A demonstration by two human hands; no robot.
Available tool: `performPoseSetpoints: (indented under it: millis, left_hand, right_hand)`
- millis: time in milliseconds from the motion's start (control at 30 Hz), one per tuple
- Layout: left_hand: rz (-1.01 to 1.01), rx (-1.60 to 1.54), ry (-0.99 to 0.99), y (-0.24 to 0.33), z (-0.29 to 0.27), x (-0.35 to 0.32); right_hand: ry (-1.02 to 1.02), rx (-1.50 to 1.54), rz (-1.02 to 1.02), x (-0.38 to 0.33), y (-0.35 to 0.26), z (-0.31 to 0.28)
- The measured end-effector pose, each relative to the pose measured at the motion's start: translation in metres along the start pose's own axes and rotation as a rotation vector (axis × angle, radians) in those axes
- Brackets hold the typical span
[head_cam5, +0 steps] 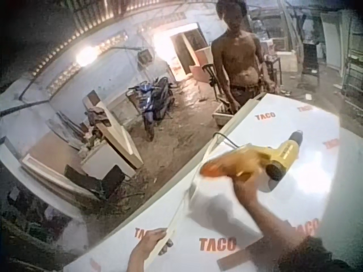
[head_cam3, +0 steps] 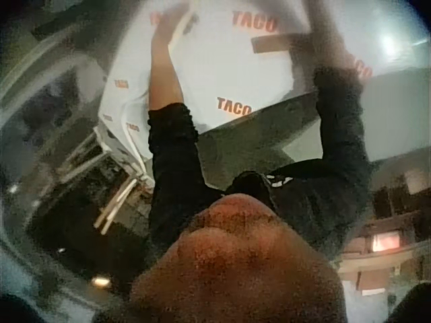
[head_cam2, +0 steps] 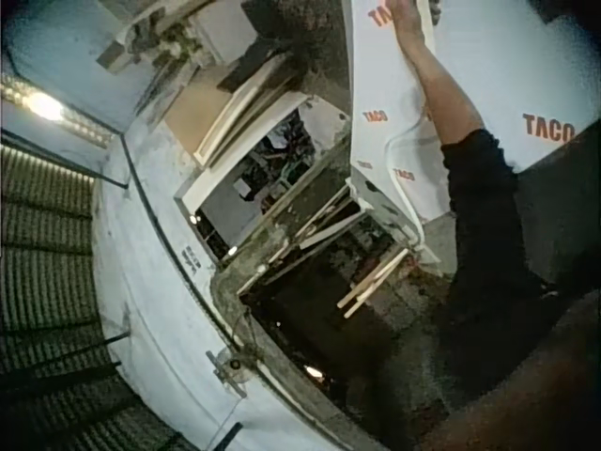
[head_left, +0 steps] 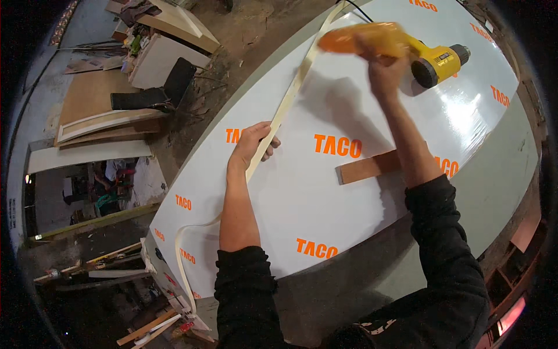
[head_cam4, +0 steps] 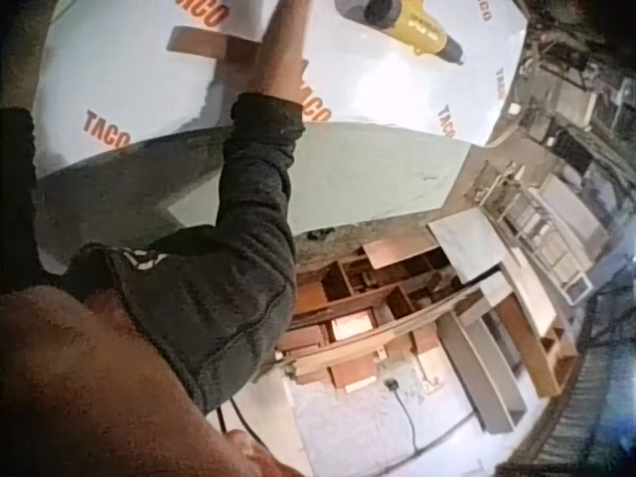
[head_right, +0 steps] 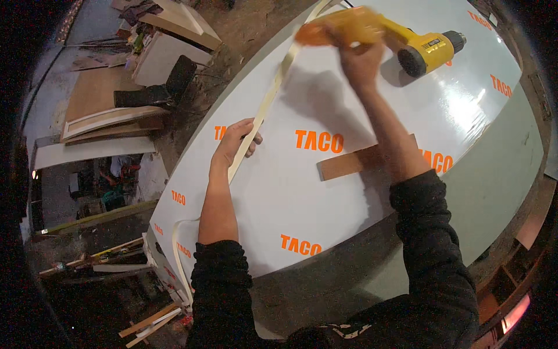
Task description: The person applies a flexible edge-banding strip to the curved edge of a large wooden board, using a small wooden block to press it down and a heat gun to bond it.
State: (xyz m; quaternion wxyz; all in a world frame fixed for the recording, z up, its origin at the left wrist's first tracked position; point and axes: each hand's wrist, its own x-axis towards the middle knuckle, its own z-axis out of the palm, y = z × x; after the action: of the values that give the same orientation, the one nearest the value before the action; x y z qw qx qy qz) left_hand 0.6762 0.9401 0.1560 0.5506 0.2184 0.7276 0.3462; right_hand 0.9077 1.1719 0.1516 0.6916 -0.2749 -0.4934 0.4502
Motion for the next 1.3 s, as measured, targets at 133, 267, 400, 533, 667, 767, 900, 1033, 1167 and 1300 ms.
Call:
performPoseSetpoints:
  millis: [133, 267, 400, 533, 667, 767, 900, 1033, 1167, 1300]
  left_hand:
    - [-0.006, -0.009, 0.009, 0.0, 0.001, 0.0]
    - [0.005, -0.001, -0.001, -0.001, 0.002, -0.001]
    - [0.023, -0.044, 0.002, -0.003, -0.001, -0.006]
    - [0.102, -0.035, 0.032, 0.01, -0.014, -0.014]
    - [0.165, 0.009, 0.024, 0.032, -0.031, -0.021]
    - [0.177, 0.039, 0.028, 0.043, -0.038, -0.025]
    - [0.205, 0.061, 0.04, 0.05, -0.045, -0.027]
    - [0.182, 0.035, 0.051, 0.05, -0.052, -0.027]
    - [0.231, 0.048, 0.016, 0.051, -0.054, -0.028]
    - [0.216, 0.087, 0.054, 0.052, -0.054, -0.035]
  right_hand:
    - [-0.525, -0.084, -0.011, -0.058, -0.015, 0.038]
    - [-0.317, -0.14, -0.008, -0.049, -0.001, 0.04]
    - [0.152, 0.008, -0.068, 0.029, 0.025, 0.006]
    - [0.224, 0.065, 0.15, 0.083, 0.036, -0.009]
    - [0.039, 0.113, 0.157, 0.077, 0.051, 0.011]
    - [-0.047, -0.18, 0.153, 0.071, 0.064, 0.028]
    - [0.017, -0.24, 0.097, 0.082, 0.07, 0.035]
    - [0.007, -0.275, 0.058, 0.076, 0.067, 0.045]
    - [-0.059, -0.21, 0.059, 0.06, 0.072, 0.053]
    - [0.161, -0.389, 0.123, 0.075, 0.073, 0.045]
